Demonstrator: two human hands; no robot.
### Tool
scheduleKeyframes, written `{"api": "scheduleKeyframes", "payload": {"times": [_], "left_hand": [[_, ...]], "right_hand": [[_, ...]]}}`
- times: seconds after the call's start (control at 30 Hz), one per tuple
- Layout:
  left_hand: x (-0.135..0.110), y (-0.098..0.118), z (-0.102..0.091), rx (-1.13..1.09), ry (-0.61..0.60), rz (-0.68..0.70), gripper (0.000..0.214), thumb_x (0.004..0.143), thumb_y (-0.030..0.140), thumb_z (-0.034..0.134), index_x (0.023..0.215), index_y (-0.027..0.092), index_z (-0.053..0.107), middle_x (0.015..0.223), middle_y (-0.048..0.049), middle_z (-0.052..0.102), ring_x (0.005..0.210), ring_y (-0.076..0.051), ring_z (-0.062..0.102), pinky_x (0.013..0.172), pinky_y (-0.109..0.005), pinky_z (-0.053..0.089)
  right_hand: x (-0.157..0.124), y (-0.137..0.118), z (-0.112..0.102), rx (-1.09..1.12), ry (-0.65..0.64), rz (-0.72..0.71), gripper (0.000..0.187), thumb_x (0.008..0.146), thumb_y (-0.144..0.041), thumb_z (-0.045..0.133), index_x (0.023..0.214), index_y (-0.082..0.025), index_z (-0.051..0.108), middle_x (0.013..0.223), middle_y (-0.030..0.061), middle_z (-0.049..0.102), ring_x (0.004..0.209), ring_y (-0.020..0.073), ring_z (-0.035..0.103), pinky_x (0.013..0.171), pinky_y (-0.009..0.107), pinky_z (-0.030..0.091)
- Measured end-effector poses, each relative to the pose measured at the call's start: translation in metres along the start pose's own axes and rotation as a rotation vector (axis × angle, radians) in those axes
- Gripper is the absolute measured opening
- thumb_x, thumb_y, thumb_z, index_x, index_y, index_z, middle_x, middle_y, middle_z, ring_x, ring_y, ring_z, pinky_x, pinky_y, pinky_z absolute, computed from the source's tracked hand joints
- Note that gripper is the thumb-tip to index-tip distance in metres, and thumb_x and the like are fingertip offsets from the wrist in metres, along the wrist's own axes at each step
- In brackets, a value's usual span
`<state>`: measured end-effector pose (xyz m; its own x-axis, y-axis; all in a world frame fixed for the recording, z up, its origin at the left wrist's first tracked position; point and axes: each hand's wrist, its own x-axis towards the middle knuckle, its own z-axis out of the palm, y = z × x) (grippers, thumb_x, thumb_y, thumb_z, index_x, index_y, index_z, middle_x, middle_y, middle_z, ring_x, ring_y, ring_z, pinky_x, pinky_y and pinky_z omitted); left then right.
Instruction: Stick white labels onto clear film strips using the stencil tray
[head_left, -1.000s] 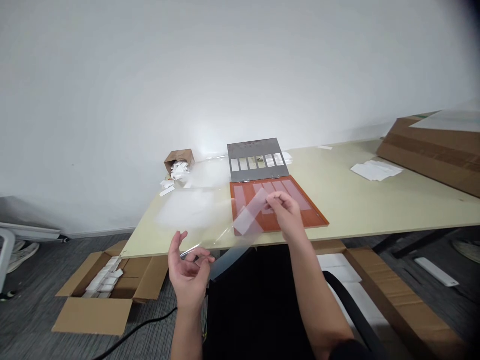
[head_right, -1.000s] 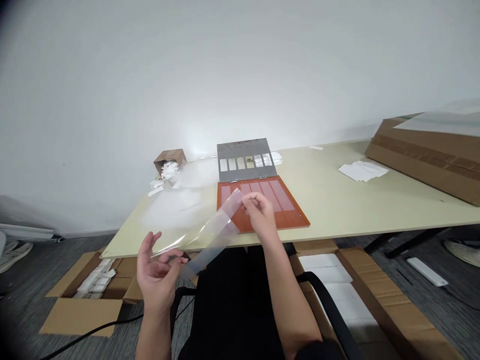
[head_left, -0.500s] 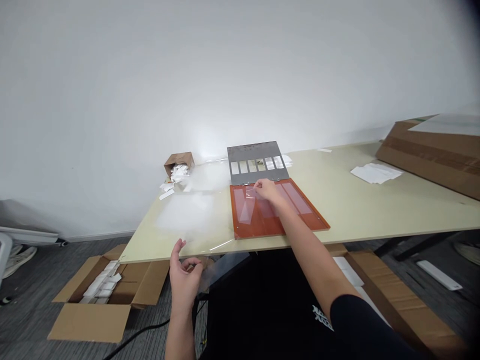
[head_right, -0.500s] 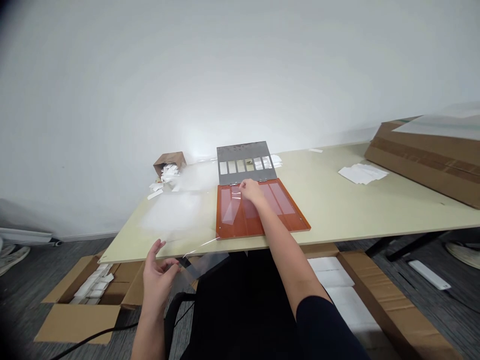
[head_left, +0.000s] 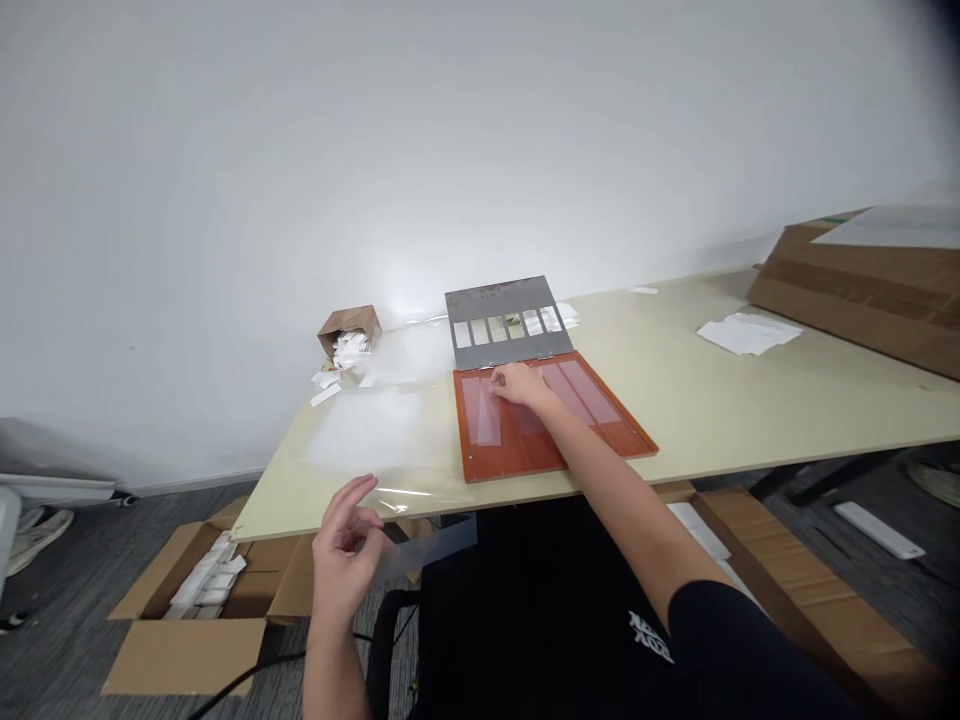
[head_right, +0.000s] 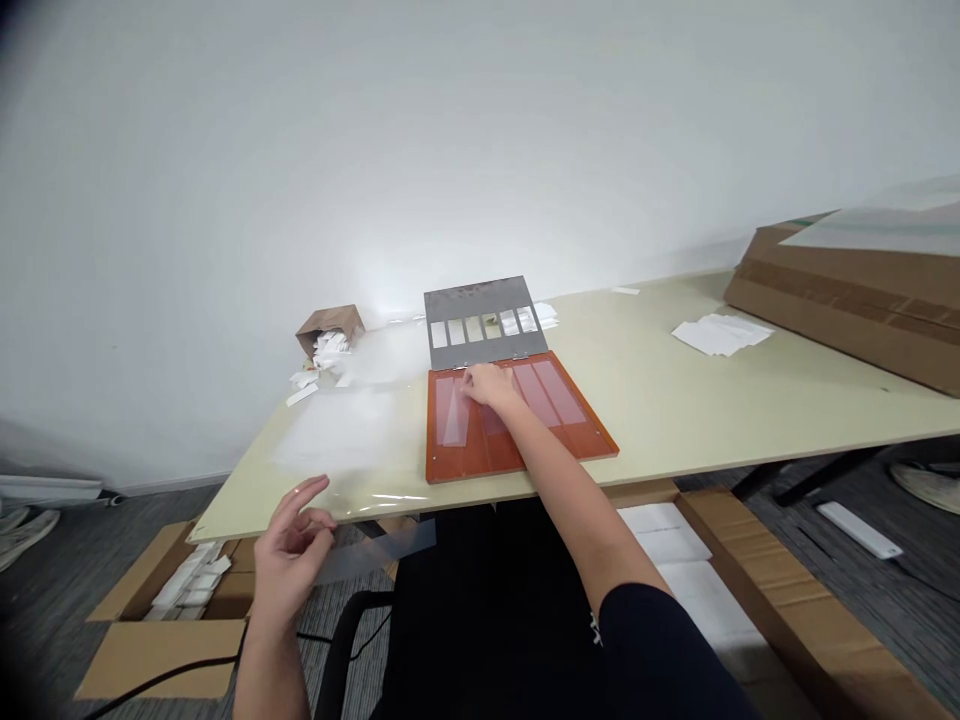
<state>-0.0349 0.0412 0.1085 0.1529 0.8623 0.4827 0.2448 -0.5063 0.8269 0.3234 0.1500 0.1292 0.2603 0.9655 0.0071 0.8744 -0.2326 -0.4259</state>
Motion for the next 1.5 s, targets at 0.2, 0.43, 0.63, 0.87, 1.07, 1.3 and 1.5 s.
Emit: {"api": "scheduleKeyframes", "payload": {"times": [0.2, 0.43, 0.63, 0.87, 1.07, 1.3, 1.5], "left_hand": [[0.033, -0.006, -0.015, -0.021, 0.213, 0.146, 0.036, 0.076, 0.011, 0.065, 0.109, 0.023, 0.071, 0.125, -0.0062, 0.059, 0.064, -0.007, 0.059, 0.057, -0.023, 0.047], [0.083, -0.027, -0.033, 0.196, 0.346, -0.306, 0.048, 0.066, 0.025, 0.061, 0.113, 0.021, 0.070, 0.100, -0.0043, 0.067, 0.063, -0.012, 0.059, 0.060, -0.027, 0.049], [0.112, -0.059, -0.044, 0.699, 0.044, -0.467, 0.068, 0.067, 0.034, 0.052, 0.129, 0.008, 0.062, 0.109, -0.0153, 0.065, 0.073, -0.024, 0.064, 0.090, -0.046, 0.051], [0.129, -0.072, -0.012, 1.017, 0.020, -0.388, 0.061, 0.086, 0.048, 0.046, 0.135, 0.015, 0.057, 0.149, -0.0181, 0.040, 0.129, -0.044, 0.045, 0.099, -0.066, 0.039], [0.136, -0.042, 0.066, 0.848, -0.248, -0.137, 0.043, 0.092, 0.041, 0.044, 0.130, 0.026, 0.059, 0.148, -0.0105, 0.046, 0.136, -0.030, 0.043, 0.103, -0.060, 0.037], [0.171, 0.000, 0.156, 0.877, -0.658, 0.084, 0.036, 0.088, 0.026, 0.051, 0.122, 0.024, 0.063, 0.141, -0.0139, 0.053, 0.129, -0.035, 0.049, 0.102, -0.068, 0.031], [0.197, -0.026, 0.178, 0.910, -0.524, 0.176, 0.034, 0.094, 0.019, 0.040, 0.116, 0.024, 0.065, 0.143, -0.0102, 0.052, 0.132, -0.031, 0.046, 0.109, -0.065, 0.021]], "right_hand": [[-0.001, 0.002, -0.004, -0.068, -0.079, -0.048, 0.024, 0.085, -0.032, 0.068, 0.106, -0.022, 0.072, 0.112, 0.0063, 0.065, 0.112, 0.0256, 0.056, 0.101, 0.051, 0.036], [-0.001, 0.006, 0.001, -0.097, -0.045, -0.050, 0.023, 0.091, -0.032, 0.059, 0.110, -0.029, 0.071, 0.120, 0.0086, 0.059, 0.118, 0.0286, 0.050, 0.099, 0.049, 0.033], [-0.005, 0.005, 0.003, -0.113, -0.042, -0.050, 0.025, 0.094, -0.030, 0.052, 0.112, -0.028, 0.069, 0.120, 0.0087, 0.058, 0.117, 0.0278, 0.049, 0.097, 0.048, 0.033], [-0.009, 0.001, 0.011, -0.155, 0.007, -0.041, 0.030, 0.097, -0.027, 0.046, 0.120, -0.026, 0.065, 0.129, 0.0109, 0.054, 0.119, 0.0289, 0.045, 0.094, 0.046, 0.034], [-0.013, -0.001, 0.013, -0.185, 0.007, -0.049, 0.030, 0.097, -0.029, 0.046, 0.120, -0.024, 0.063, 0.129, 0.0127, 0.054, 0.118, 0.0309, 0.046, 0.093, 0.047, 0.035], [-0.014, -0.002, 0.017, -0.212, 0.004, -0.040, 0.031, 0.098, -0.030, 0.043, 0.123, -0.024, 0.061, 0.129, 0.0143, 0.053, 0.116, 0.0329, 0.046, 0.093, 0.048, 0.034], [-0.015, -0.002, 0.020, -0.220, 0.039, -0.027, 0.031, 0.098, -0.031, 0.043, 0.121, -0.025, 0.062, 0.125, 0.0151, 0.053, 0.112, 0.0327, 0.047, 0.090, 0.046, 0.034]]}}
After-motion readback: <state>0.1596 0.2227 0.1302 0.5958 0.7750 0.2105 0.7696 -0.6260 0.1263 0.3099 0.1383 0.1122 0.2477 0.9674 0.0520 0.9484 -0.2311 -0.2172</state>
